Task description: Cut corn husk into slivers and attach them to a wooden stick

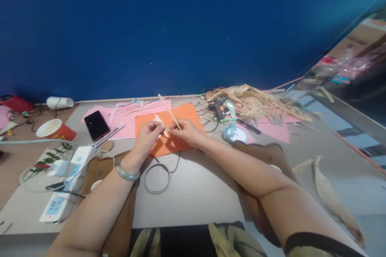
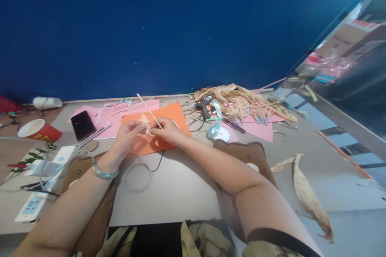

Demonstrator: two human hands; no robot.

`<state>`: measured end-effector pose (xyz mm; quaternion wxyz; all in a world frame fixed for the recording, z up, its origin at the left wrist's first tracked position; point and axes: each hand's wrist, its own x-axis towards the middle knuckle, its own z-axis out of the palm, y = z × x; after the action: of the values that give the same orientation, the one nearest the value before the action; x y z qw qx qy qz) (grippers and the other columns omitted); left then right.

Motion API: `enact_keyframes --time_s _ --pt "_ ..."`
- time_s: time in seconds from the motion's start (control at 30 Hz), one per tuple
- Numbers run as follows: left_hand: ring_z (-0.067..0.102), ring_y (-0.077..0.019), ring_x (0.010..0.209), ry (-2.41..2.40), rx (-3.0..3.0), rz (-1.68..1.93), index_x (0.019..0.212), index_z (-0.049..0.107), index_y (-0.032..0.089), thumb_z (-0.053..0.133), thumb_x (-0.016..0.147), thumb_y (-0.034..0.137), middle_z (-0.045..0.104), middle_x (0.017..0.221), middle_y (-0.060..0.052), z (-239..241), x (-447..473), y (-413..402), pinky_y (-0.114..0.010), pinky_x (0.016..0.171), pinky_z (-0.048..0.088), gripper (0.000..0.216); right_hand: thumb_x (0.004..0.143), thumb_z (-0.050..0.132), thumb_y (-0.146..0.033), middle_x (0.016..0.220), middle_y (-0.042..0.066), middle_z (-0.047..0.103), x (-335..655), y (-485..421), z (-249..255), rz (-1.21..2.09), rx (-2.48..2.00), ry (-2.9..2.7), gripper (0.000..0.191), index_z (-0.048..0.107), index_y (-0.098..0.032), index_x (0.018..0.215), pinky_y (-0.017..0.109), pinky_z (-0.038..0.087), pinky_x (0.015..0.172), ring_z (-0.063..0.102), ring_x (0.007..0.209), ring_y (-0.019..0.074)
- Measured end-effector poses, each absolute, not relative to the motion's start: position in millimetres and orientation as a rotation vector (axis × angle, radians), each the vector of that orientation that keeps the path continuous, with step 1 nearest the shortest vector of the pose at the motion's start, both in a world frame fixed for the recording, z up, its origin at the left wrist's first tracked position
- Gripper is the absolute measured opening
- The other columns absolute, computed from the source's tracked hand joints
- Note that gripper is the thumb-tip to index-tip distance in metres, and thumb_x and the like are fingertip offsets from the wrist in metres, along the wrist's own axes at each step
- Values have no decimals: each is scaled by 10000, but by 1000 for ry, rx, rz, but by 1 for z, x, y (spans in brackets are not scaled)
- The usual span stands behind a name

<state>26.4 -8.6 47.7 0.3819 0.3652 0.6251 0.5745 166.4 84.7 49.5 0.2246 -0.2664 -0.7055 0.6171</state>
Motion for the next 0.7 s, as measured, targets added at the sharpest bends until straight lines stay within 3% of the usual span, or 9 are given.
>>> enact_keyframes --time_s 0.23,0.5,0.7 --pt "555 -119 638 1548 1005 1398 702 642 148 667 714 383 635 687 -26 46 24 -9 -232 617 425 236 692 662 -363 669 6 616 166 83 50 1759 -717 -1897 242 642 -125 730 203 310 505 401 514 58" --pt "577 -138 673 1549 973 1366 788 680 146 698 667 343 649 718 -38 48 24 -8 -256 656 440 231 696 657 -416 527 -55 461 166 82 50 1697 -762 -1904 285 599 -137 707 203 290 490 359 485 60" --pt "558 -126 632 1566 917 1372 760 667 139 700 654 335 620 666 -23 47 25 -8 -251 637 439 225 715 621 -394 556 -51 464 165 80 48 1657 -768 -1883 253 564 -148 704 202 302 494 372 499 67"
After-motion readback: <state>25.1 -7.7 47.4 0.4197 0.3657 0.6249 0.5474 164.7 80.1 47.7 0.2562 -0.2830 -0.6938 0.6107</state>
